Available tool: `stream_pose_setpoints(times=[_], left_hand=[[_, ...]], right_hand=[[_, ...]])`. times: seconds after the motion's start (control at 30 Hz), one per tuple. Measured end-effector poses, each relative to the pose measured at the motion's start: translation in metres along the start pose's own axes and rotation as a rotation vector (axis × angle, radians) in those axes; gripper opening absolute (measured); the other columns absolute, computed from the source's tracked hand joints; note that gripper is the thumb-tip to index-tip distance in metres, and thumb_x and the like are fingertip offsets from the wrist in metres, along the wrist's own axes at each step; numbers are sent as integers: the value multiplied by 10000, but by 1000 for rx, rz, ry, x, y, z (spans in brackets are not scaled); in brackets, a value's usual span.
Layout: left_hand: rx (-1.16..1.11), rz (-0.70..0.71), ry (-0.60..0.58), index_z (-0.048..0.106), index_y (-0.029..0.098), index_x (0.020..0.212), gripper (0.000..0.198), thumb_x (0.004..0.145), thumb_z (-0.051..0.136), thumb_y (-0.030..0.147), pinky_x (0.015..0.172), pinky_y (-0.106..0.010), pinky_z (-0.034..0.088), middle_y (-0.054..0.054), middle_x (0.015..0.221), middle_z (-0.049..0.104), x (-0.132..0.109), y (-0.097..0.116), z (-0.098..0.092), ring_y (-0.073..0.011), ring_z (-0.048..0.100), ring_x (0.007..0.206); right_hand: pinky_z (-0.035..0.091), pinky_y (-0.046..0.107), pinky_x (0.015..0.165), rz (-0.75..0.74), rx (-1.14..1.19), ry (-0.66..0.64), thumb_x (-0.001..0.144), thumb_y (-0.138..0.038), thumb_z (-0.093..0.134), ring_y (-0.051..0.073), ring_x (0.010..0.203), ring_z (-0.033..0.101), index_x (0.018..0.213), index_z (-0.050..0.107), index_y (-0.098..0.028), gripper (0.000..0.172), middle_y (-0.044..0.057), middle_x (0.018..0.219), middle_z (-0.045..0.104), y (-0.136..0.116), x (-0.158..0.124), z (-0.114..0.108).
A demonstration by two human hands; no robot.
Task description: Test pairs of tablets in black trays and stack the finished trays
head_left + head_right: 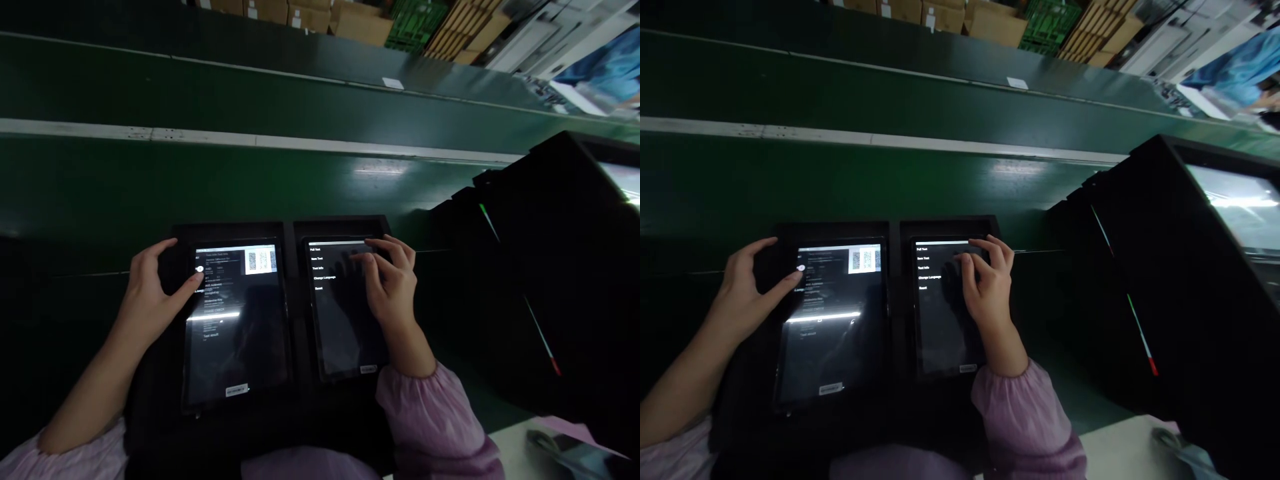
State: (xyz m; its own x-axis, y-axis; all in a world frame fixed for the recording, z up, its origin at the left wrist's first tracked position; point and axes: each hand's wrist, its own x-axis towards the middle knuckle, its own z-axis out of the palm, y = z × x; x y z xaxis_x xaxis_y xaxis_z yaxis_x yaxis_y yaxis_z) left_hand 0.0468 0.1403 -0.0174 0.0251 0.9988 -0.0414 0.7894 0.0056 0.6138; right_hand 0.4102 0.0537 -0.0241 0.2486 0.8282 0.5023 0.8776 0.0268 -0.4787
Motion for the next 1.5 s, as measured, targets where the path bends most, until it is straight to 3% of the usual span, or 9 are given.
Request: stream_pose_setpoints(times=[0.23,0.37,0.5,0.7,0.93,1.27,1.5], left_hand=[[-43,-42,16,500,264,1446,660,836,676,448,1218,-600,318,-139,1516,478,0,2,-1,-357,422,1447],[-131,-120,2,500,309,1421,608,842,660,405,1178,-563,394,-84,1501,508,1,5,-1,-329,499,1378],[-129,-206,-10,554,302,1308,567,787,722,447,1120,-589,446,-99,1420,545,7,6,-1,-357,546,1303],[-94,-160,37,573,253,1234,572,732,795,414,1190,-637,327,-141,1388,493,11,8,1,-387,449,1381],[-248,-147,37,579,254,1278,472,852,669,435,1178,-551,377,-95,1439,493,7,7,0,-332,469,1372],[-324,-145,41,590,295,1235,515,753,721,421,1145,-546,411,-64,1402,518,11,-5,7,-331,516,1315],[-459,-119,-76,522,320,1373,678,742,753,407,1194,-583,366,-70,1493,466,4,-9,1,-354,470,1383]], right_hand=[[459,611,1082,-108,-20,-126,1019,-303,531,340,1359,434,1002,817,-268,289,91,1323,634,-1,-2,2],[426,660,1095,-123,-36,-180,1024,-330,517,364,1397,397,1039,812,-268,302,99,1405,593,-1,-4,4],[471,627,1049,-130,13,-94,1019,-313,535,347,1321,485,987,818,-259,290,104,1303,661,0,-5,2],[522,581,999,-107,22,-54,1019,-296,530,325,1257,547,968,821,-253,298,109,1211,696,0,-3,0],[539,591,985,-132,48,-110,982,-295,572,329,1262,544,886,828,-273,274,87,1214,695,-1,-5,-1],[504,587,1014,-189,82,-190,987,-265,566,330,1261,521,935,831,-266,270,99,1258,670,-4,-5,-1],[507,574,1013,-272,114,-246,953,-210,583,334,1269,515,871,833,-230,264,114,1244,673,-5,-6,-4]])
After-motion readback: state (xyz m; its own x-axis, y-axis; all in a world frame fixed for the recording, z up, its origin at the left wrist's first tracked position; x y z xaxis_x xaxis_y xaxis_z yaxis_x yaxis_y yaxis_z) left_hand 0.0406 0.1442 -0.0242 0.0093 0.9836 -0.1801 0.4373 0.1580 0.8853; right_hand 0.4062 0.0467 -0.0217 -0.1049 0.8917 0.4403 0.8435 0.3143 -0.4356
